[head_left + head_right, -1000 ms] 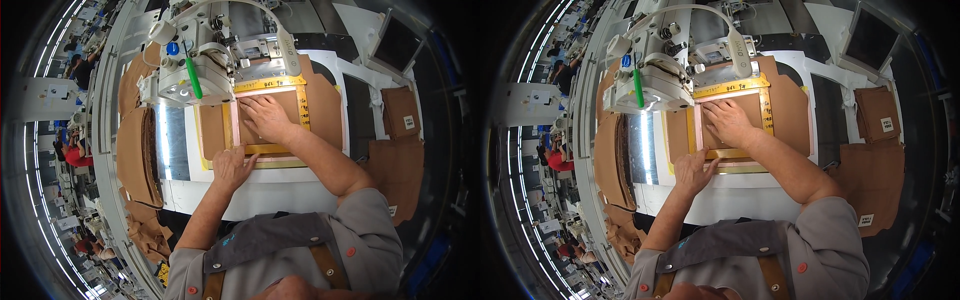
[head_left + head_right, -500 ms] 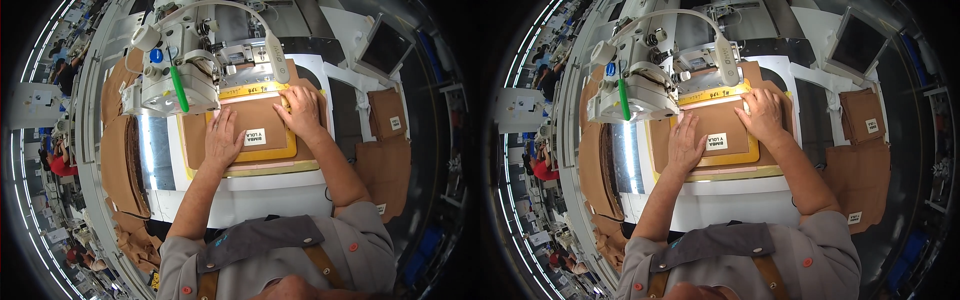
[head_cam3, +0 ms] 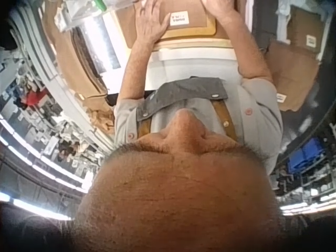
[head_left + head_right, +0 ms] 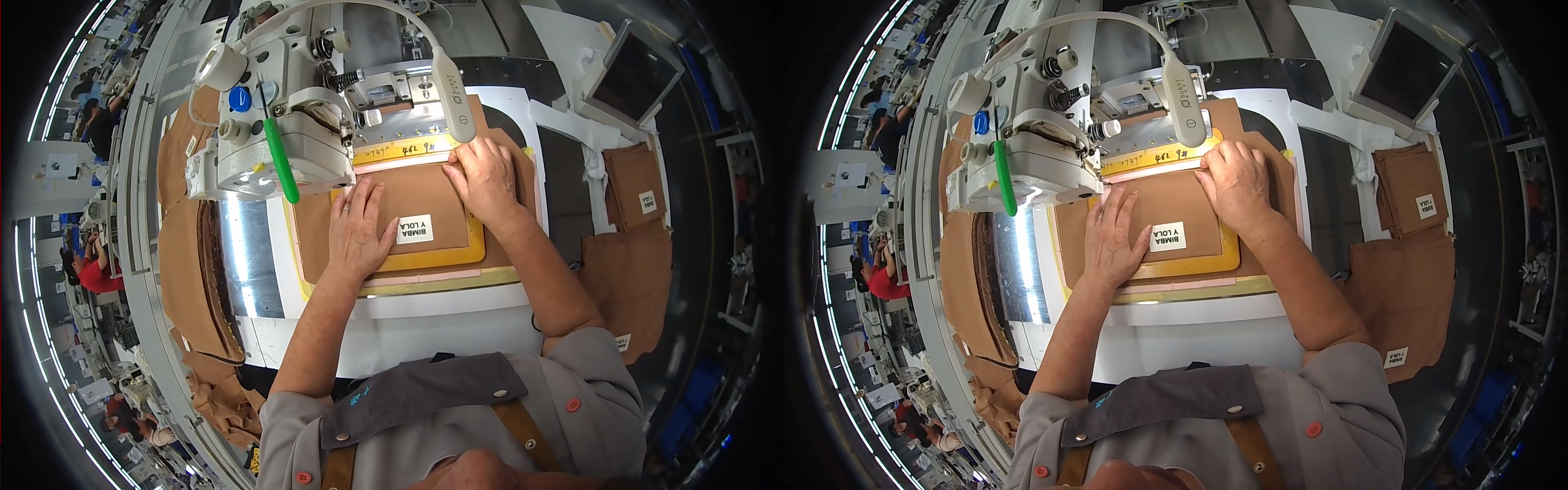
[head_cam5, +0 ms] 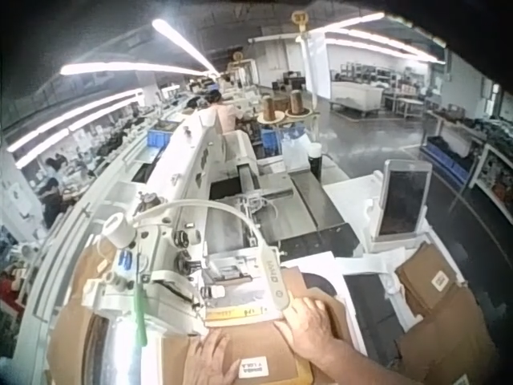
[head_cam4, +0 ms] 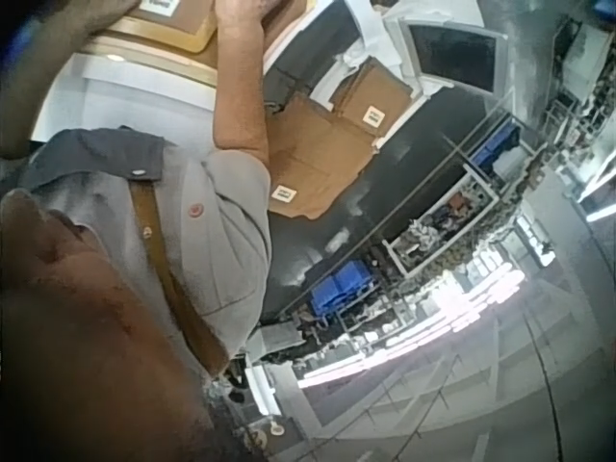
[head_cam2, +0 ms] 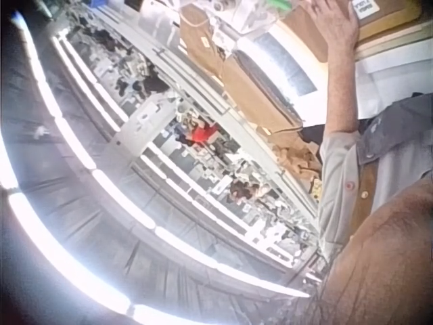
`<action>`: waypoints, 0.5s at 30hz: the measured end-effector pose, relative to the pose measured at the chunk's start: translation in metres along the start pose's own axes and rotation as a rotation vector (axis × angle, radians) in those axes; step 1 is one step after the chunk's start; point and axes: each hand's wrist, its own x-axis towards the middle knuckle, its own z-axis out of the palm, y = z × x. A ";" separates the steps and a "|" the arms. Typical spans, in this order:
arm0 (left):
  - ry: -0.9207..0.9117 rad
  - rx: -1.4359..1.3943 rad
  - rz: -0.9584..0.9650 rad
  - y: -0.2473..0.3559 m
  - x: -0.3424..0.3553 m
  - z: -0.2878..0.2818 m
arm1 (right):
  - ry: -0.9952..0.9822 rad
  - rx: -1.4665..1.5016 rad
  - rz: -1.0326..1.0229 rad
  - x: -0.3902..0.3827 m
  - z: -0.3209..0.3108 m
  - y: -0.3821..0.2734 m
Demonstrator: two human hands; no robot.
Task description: Operating an industrial sewing machine to attach or stitch leather patches onto fabric or larger leather pieces.
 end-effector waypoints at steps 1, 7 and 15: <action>-0.002 0.017 0.005 0.000 0.000 0.000 | -0.001 0.000 -0.001 0.001 0.000 0.001; -0.026 0.086 0.019 -0.004 0.001 -0.003 | -0.110 0.272 0.107 0.005 0.003 0.005; -0.031 0.104 0.021 -0.006 0.001 -0.004 | -0.072 0.219 0.183 0.005 0.002 0.006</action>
